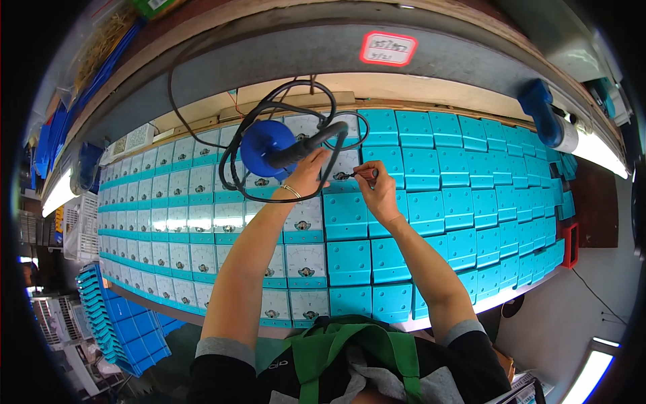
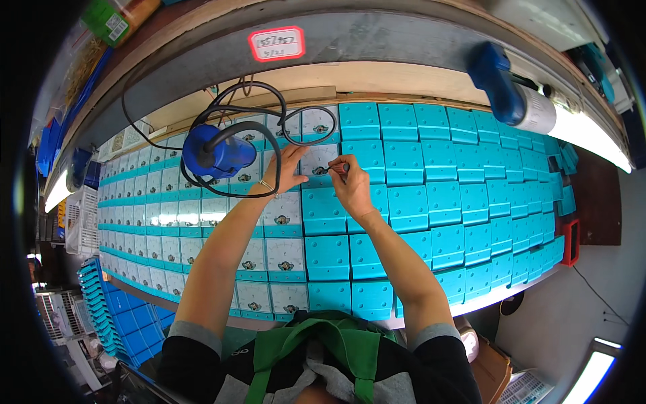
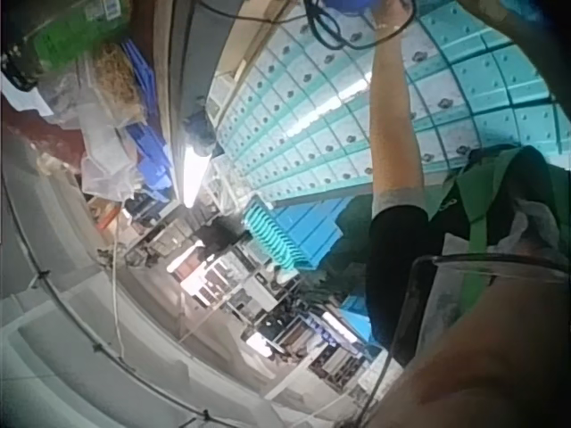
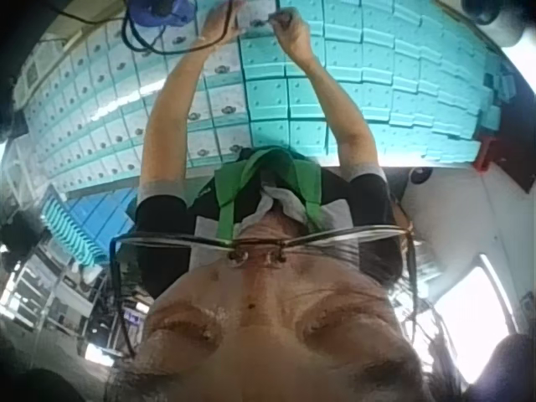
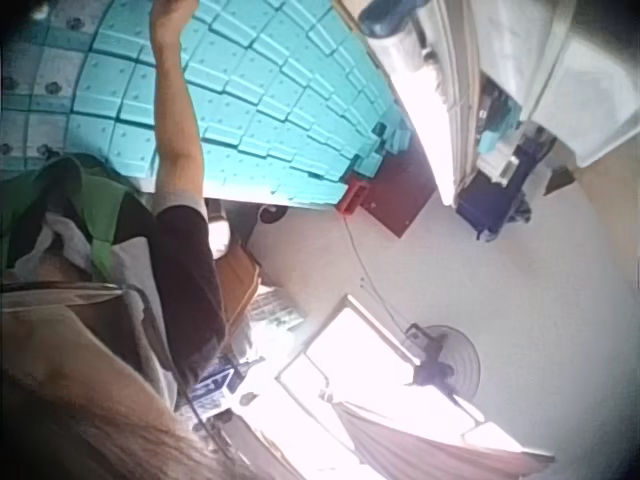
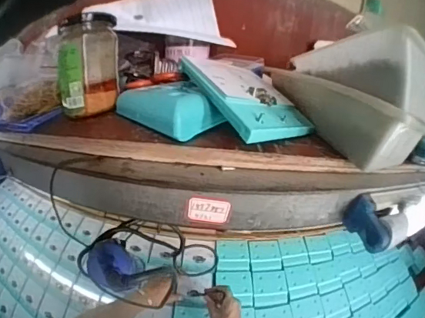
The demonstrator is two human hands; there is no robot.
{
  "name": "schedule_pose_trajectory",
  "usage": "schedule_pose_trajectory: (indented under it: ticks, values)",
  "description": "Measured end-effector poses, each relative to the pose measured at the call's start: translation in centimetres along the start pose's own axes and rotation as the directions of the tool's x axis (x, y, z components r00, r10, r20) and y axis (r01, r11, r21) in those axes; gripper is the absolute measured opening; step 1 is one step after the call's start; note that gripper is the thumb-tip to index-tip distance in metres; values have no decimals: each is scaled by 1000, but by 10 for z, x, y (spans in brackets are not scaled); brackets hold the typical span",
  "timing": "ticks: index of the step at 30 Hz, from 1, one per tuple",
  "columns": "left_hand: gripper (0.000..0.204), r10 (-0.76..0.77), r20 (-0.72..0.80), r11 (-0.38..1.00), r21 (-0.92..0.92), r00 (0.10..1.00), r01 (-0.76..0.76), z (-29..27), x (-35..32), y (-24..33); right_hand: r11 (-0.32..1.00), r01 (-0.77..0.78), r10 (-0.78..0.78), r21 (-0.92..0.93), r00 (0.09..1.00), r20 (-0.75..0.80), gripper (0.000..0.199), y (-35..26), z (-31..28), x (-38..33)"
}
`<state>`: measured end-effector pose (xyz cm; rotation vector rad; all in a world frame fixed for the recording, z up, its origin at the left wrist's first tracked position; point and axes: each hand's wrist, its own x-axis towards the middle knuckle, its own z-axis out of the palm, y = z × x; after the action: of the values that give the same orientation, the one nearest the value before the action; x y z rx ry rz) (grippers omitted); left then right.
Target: The person repeatedly picks up small teal boxes from a table, opens them, and uses a screwdriver to tighten a screw on the internal gauge-like component. They then close the boxes and place them back on the table in an organized row.
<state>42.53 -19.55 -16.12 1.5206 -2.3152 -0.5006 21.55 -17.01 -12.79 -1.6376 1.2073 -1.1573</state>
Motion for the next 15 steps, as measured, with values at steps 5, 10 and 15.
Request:
schedule_pose_trajectory:
  ticks: [5, 10, 15]
  values:
    - [81, -99, 56, 995, -17, 993, 100, 13, -3, -12, 997, -70, 74, -40, 988, 133, 16, -11, -7, 16]
    - [85, -94, 8, 995, 31, 996, 94, 29, -7, -26, 998, -33, 37, -45, 995, 90, 17, -5, -5, 15]
    - [87, -79, 44, 996, 44, 996, 77, 27, -6, -27, 997, -17, 20, -78, 999, 47, 21, 1, -2, 25]
